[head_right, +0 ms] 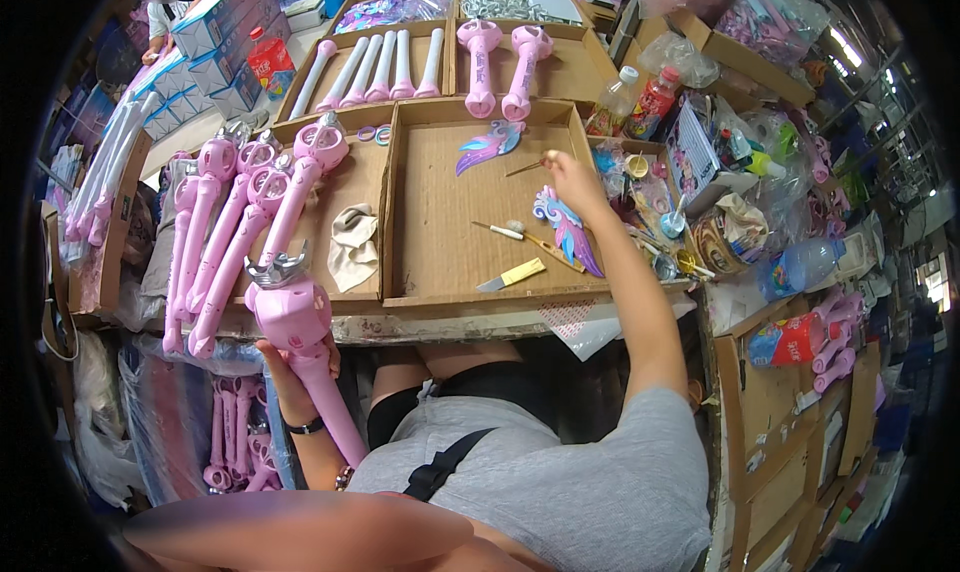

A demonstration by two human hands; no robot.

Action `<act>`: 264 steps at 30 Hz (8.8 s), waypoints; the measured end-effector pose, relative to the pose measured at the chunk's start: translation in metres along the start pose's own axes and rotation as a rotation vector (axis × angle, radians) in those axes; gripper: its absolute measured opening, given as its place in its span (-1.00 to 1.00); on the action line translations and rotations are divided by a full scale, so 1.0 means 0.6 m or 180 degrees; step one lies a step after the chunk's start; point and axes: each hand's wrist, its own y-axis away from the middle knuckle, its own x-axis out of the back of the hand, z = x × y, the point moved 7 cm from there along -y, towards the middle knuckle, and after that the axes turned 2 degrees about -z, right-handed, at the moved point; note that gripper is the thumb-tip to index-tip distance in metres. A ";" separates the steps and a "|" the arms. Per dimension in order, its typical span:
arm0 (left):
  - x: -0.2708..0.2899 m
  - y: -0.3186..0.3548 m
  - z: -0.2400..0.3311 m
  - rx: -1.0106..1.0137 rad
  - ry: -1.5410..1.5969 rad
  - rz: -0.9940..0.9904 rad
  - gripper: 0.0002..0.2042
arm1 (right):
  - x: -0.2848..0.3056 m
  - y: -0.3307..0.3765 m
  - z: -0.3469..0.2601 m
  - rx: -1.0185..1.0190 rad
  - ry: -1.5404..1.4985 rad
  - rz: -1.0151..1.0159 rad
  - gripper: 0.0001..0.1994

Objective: The person assembles pink bubble wands by attaching a silver crown and a colorful wing sticker to each wand. They use a small tool to press the crown into place and smooth the sticker, then place the finished wands into a cardboard tray.

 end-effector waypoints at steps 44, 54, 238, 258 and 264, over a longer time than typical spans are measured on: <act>0.000 0.009 -0.018 0.0165 -0.0027 -0.0045 -0.10 | -0.047 0.032 -0.008 0.0964 0.1357 -0.1015 -0.60; -0.055 -0.013 -0.016 0.0074 0.0883 -0.0141 0.02 | 0.134 0.092 -0.224 0.1223 -0.1441 0.1404 -0.92; -0.128 -0.099 0.047 -0.1009 0.0582 -0.0583 -0.15 | -0.340 0.334 -0.299 0.0480 -0.2064 -0.0845 -0.50; -0.106 -0.119 0.081 -0.1524 0.0102 -0.0672 -0.02 | -0.345 0.344 -0.299 0.0417 -0.2107 -0.1673 -0.35; -0.095 -0.135 0.080 -0.1342 -0.1011 0.0060 -0.29 | -0.268 0.330 -0.281 -0.0024 -0.3141 -0.1290 -0.29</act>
